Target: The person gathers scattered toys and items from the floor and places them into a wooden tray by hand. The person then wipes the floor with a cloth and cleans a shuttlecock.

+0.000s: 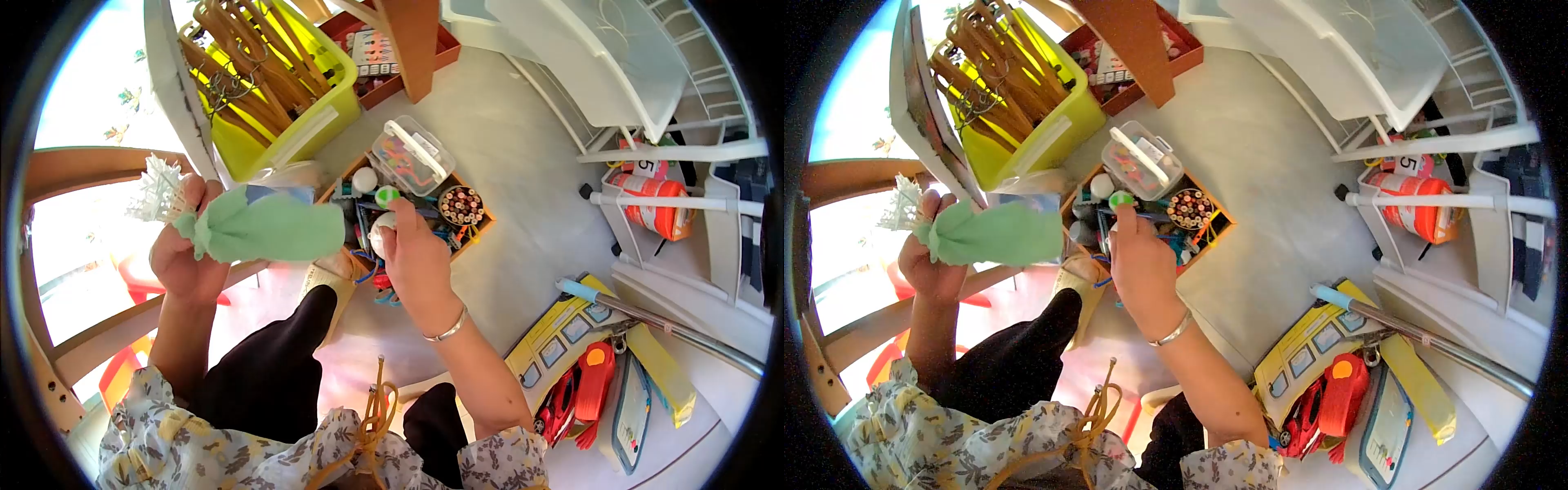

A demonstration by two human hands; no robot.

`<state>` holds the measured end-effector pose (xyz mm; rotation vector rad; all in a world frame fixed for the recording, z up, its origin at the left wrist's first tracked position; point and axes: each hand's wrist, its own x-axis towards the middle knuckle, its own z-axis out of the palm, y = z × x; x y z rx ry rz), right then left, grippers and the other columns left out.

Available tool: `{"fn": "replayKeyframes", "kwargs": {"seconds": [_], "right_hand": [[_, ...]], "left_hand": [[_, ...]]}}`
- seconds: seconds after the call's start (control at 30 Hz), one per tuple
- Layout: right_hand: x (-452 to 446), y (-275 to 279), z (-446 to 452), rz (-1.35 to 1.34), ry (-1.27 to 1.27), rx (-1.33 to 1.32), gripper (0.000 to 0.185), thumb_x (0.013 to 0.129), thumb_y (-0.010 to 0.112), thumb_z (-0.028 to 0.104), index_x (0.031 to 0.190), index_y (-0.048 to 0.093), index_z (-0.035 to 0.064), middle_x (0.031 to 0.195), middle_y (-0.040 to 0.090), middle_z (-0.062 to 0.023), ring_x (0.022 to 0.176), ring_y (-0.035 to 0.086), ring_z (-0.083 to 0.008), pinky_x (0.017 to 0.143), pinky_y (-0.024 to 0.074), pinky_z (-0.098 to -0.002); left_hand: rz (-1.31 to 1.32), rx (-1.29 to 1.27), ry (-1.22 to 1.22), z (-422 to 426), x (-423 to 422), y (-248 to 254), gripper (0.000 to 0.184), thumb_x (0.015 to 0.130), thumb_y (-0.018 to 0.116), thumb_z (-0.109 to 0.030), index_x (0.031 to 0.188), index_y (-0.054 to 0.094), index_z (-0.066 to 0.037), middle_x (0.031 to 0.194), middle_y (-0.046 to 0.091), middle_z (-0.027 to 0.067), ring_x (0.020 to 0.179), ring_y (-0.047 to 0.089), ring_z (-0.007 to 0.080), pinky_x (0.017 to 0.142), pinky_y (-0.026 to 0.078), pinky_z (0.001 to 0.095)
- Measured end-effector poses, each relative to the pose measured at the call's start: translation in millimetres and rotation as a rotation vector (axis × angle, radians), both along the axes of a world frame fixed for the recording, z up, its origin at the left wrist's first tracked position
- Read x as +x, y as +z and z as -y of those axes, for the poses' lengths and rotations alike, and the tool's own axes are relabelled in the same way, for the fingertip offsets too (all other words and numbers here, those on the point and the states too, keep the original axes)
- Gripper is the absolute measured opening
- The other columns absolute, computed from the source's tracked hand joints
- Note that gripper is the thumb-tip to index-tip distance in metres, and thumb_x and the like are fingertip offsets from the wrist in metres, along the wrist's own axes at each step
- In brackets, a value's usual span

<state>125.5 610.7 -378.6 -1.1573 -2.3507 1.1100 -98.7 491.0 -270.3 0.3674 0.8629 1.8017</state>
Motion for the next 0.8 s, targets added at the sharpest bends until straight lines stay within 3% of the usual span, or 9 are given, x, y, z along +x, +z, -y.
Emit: {"fn": "replayKeyframes", "kwargs": {"seconds": [0.03, 0.07, 0.17, 0.23, 0.27, 0.5, 0.63, 0.67, 0.8], "right_hand": [[-2, -3, 3, 0.002, 0.011, -0.005, 0.024, 0.086, 0.063, 0.01, 0.107, 0.053, 0.0057, 0.086, 0.06, -0.0136, 0.066, 0.062, -0.0335, 0.057, 0.0516, -0.0405], [-3, -7, 7, -0.028, 0.062, 0.047, 0.02, 0.085, 0.063, 0.01, 0.102, 0.054, 0.0067, 0.085, 0.06, -0.0128, 0.067, 0.062, -0.0321, 0.056, 0.0513, -0.0396], [-13, -8, 18, 0.012, 0.147, 0.104, 0.013, 0.082, 0.064, 0.012, 0.091, 0.056, 0.0087, 0.085, 0.059, -0.0099, 0.071, 0.063, -0.0253, 0.054, 0.0508, -0.0363], [-25, -13, 20, 0.048, 0.264, 0.307, 0.01, 0.079, 0.061, 0.015, 0.083, 0.054, 0.0091, 0.084, 0.057, -0.0072, 0.062, 0.062, -0.0214, 0.052, 0.0513, -0.0321], [-28, -14, 21, 0.133, 0.301, 0.327, 0.018, 0.079, 0.062, 0.017, 0.094, 0.058, 0.0092, 0.094, 0.059, -0.0075, 0.062, 0.061, -0.02, 0.051, 0.0501, -0.0329], [-5, 6, 6, 0.2, 0.309, 0.28, 0.037, 0.08, 0.067, 0.019, 0.116, 0.061, 0.0155, 0.119, 0.059, -0.0106, 0.065, 0.065, -0.0205, 0.053, 0.0519, -0.0319], [13, 5, -8, -0.085, 0.199, 0.275, 0.04, 0.079, 0.066, 0.006, 0.118, 0.06, 0.0159, 0.124, 0.057, -0.0089, 0.067, 0.065, -0.0228, 0.059, 0.0545, -0.0333], [17, 5, -10, -0.113, 0.223, 0.261, 0.04, 0.079, 0.065, 0.004, 0.117, 0.06, 0.0153, 0.122, 0.058, -0.0093, 0.069, 0.065, -0.0225, 0.059, 0.0545, -0.0336], [48, 9, 17, -0.381, 0.211, 0.254, 0.034, 0.077, 0.066, 0.002, 0.11, 0.06, 0.0067, 0.102, 0.063, -0.0088, 0.071, 0.064, -0.0216, 0.054, 0.0514, -0.0312]], "left_hand": [[0.006, -0.014, 0.015, -1, 0, 2, 0.039, 0.072, 0.05, -0.004, 0.11, 0.042, -0.004, 0.096, 0.045, 0.0092, 0.093, 0.049, 0.0238, 0.088, 0.042, 0.0387], [-0.059, -0.123, 0.107, -4, 5, 5, 0.028, 0.069, 0.049, -0.002, 0.095, 0.039, -0.006, 0.084, 0.042, 0.0055, 0.08, 0.046, 0.0201, 0.075, 0.041, 0.0318], [-0.047, -0.126, 0.119, -7, 6, 5, 0.028, 0.069, 0.049, -0.002, 0.095, 0.038, -0.006, 0.084, 0.042, 0.0057, 0.08, 0.046, 0.0203, 0.075, 0.041, 0.0318], [-0.061, -0.129, 0.122, -9, 8, 5, 0.029, 0.069, 0.049, -0.003, 0.095, 0.039, -0.006, 0.084, 0.042, 0.0059, 0.08, 0.046, 0.0202, 0.074, 0.041, 0.0319], [-0.058, -0.136, 0.134, -9, 9, 5, 0.029, 0.069, 0.049, -0.003, 0.096, 0.039, -0.005, 0.084, 0.043, 0.006, 0.08, 0.046, 0.0201, 0.074, 0.041, 0.0319], [0.001, -0.138, 0.068, -5, 8, -3, 0.032, 0.071, 0.05, -0.006, 0.102, 0.04, -0.004, 0.084, 0.046, 0.0074, 0.083, 0.049, 0.0213, 0.077, 0.042, 0.0317], [0.033, -0.114, 0.017, -8, 15, -6, 0.035, 0.072, 0.051, -0.007, 0.105, 0.04, -0.004, 0.094, 0.049, 0.01, 0.096, 0.051, 0.0241, 0.091, 0.041, 0.0356], [0.071, -0.035, -0.08, -4, 8, -14, 0.035, 0.073, 0.052, -0.008, 0.106, 0.04, -0.005, 0.097, 0.048, 0.0102, 0.101, 0.051, 0.025, 0.096, 0.039, 0.0374], [0.032, -0.041, -0.063, -5, 13, -14, 0.038, 0.073, 0.052, -0.008, 0.109, 0.041, -0.004, 0.101, 0.051, 0.0118, 0.104, 0.051, 0.0264, 0.096, 0.039, 0.0381]]}}
